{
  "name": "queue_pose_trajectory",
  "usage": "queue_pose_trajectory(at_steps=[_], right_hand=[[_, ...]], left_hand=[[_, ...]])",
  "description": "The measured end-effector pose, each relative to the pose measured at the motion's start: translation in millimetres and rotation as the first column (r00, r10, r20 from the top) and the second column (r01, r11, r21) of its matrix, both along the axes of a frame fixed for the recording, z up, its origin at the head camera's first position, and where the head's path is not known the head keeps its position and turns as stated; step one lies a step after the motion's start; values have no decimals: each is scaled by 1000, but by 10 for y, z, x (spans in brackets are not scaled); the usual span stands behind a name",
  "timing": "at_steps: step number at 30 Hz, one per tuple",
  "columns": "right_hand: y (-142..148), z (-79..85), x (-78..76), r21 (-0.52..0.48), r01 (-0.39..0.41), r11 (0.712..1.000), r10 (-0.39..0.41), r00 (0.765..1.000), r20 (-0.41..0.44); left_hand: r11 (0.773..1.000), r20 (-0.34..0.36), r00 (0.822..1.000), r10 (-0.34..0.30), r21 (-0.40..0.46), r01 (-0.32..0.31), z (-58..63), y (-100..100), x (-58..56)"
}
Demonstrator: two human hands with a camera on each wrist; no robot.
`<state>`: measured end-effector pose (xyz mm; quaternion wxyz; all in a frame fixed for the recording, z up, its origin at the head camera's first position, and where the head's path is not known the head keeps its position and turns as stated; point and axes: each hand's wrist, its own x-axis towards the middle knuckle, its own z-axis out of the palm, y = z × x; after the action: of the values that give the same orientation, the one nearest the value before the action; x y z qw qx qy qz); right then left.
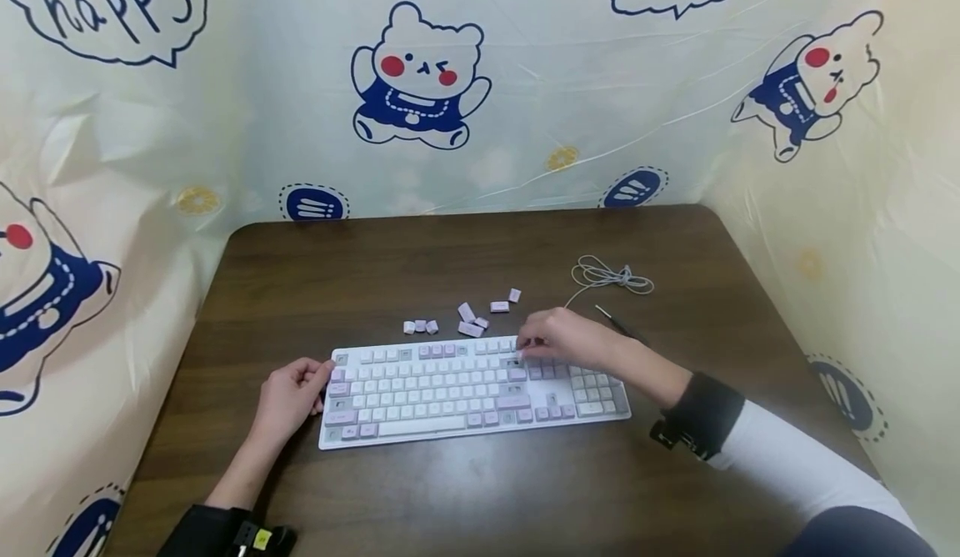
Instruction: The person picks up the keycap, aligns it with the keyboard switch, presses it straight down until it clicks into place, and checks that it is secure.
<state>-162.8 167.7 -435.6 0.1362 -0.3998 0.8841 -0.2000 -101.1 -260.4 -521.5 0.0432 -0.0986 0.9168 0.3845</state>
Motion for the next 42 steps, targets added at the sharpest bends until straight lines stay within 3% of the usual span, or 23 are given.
queue_pose_trajectory(at_steps=[7, 14, 28, 34, 42], right_hand=[[270, -128, 234, -21, 12, 1000, -11, 999, 31], [419, -259, 342, -30, 70, 997, -63, 983, 174], [357, -335, 443, -34, 85, 996, -79, 986, 145], [275, -283, 477, -39, 105, 994, -100, 988, 115], [198, -206, 492, 31, 164, 986, -167, 971, 170]], left_hand=[[1000, 8, 1000, -3, 10, 3, -9, 6, -4], [1000, -8, 1000, -9, 1, 9, 9, -11, -20], [1000, 0, 1000, -10, -2, 10, 14, -3, -8], [1000, 5, 1000, -8, -4, 8, 24, 3, -15], [1000, 25, 1000, -2, 2, 2, 17, 2, -14]])
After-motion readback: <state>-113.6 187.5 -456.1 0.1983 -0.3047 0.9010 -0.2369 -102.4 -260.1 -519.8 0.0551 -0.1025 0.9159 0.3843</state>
